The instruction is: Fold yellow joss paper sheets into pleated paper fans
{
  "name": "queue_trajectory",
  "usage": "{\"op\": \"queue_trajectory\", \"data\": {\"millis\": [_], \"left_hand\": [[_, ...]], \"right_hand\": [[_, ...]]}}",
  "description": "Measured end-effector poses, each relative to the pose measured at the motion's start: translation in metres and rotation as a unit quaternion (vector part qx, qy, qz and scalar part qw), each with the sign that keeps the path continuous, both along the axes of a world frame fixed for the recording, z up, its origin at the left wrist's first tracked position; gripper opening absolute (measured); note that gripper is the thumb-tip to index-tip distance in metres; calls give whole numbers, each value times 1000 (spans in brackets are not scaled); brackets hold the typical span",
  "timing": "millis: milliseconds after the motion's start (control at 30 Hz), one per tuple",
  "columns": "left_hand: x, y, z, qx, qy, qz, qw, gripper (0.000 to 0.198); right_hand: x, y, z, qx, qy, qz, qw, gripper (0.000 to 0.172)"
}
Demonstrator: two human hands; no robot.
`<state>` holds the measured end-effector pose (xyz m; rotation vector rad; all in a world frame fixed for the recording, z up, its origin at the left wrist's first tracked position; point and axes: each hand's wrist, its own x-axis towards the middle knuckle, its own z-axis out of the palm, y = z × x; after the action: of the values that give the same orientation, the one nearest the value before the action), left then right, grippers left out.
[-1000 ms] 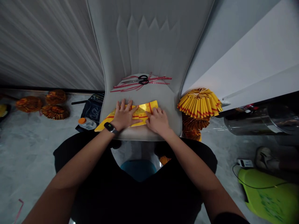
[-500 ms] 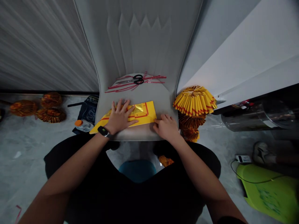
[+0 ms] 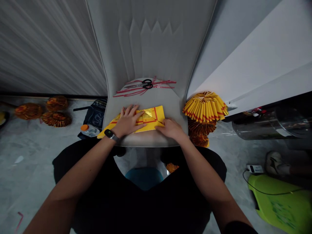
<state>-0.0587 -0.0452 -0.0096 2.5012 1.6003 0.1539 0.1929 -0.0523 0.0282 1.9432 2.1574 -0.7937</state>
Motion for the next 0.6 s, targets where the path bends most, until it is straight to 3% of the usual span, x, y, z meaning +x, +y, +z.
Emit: {"op": "queue_trajectory", "data": {"millis": [100, 233, 267, 367, 433, 600], "left_hand": [[-5, 1, 10, 13, -77, 13, 997, 54], [-24, 8, 19, 11, -145, 61, 987, 41], [-31, 11, 20, 3, -143, 79, 986, 42], [-52, 20, 18, -77, -158, 119, 977, 47], [-63, 26, 19, -158, -220, 139, 952, 52], [-82, 31, 31, -260, -381, 238, 855, 55]], "right_hand": [[-7, -10, 10, 51, 26, 37, 998, 24], [-34, -31, 15, 146, 58, 46, 987, 32], [-42, -35, 13, 151, 76, 55, 984, 38], [-62, -42, -2, 135, 165, 124, 969, 81], [-71, -44, -14, 137, 214, 193, 948, 97], [-84, -51, -30, 185, 246, 325, 894, 84]]}}
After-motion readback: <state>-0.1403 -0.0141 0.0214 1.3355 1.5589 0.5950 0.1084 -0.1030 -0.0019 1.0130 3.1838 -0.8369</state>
